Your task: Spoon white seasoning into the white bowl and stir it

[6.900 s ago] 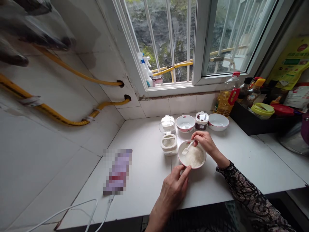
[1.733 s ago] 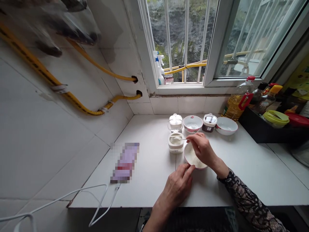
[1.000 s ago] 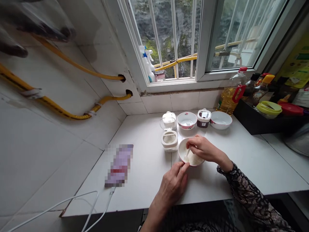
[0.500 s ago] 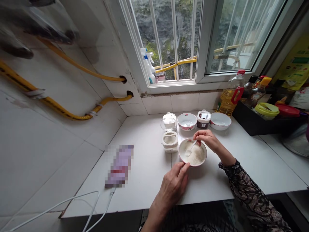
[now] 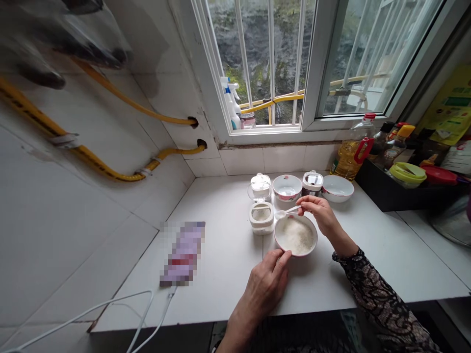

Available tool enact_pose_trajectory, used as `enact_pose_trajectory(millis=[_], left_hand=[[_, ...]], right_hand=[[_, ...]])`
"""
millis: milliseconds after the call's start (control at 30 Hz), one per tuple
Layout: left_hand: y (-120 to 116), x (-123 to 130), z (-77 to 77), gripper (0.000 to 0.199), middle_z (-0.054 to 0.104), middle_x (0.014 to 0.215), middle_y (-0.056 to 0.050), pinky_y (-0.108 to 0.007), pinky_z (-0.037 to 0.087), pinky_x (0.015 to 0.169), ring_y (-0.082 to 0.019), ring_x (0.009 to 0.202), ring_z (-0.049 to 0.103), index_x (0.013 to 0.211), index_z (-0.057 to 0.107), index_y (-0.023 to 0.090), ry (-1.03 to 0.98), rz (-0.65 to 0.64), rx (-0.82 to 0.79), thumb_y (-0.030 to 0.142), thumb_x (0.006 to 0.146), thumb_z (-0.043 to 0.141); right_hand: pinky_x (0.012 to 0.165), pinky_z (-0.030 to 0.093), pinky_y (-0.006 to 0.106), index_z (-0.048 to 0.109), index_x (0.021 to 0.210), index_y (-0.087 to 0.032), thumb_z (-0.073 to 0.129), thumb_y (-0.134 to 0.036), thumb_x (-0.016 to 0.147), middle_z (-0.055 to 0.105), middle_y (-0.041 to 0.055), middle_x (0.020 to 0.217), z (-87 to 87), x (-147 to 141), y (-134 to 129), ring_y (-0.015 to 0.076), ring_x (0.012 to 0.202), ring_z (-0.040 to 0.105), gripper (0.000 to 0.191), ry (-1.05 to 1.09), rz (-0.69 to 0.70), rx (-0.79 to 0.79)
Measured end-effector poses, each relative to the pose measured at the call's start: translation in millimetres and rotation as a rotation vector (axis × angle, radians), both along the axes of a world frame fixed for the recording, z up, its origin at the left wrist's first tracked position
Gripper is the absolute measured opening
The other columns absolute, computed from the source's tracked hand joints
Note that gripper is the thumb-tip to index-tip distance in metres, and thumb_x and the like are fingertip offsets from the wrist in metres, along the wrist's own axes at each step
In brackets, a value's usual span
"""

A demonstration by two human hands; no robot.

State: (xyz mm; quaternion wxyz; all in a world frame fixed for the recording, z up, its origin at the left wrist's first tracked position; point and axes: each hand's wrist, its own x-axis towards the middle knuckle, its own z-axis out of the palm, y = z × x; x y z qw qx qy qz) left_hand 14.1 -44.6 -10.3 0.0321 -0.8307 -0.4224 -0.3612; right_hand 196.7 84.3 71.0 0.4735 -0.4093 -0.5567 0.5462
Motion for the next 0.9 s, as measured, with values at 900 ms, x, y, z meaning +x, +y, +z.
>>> enact_pose_trajectory(millis=[900], left_hand=[[0,0,2.8,0.04,0.065,0.106,-0.012,-0.027,0.059,0.075,-0.02,0.095,0.066,0.131,0.048,0.015,0.001,-0.001,0.007,0.008,0.092,0.041]], right_hand=[[0.075,0.043,0.032,0.064,0.082,-0.018,0.047,-0.01,0.087,0.066,0.0023,0.068,-2.6,4,-13,0.0175,0.069,0.058,0.02,-0.661,0.118,0.738]])
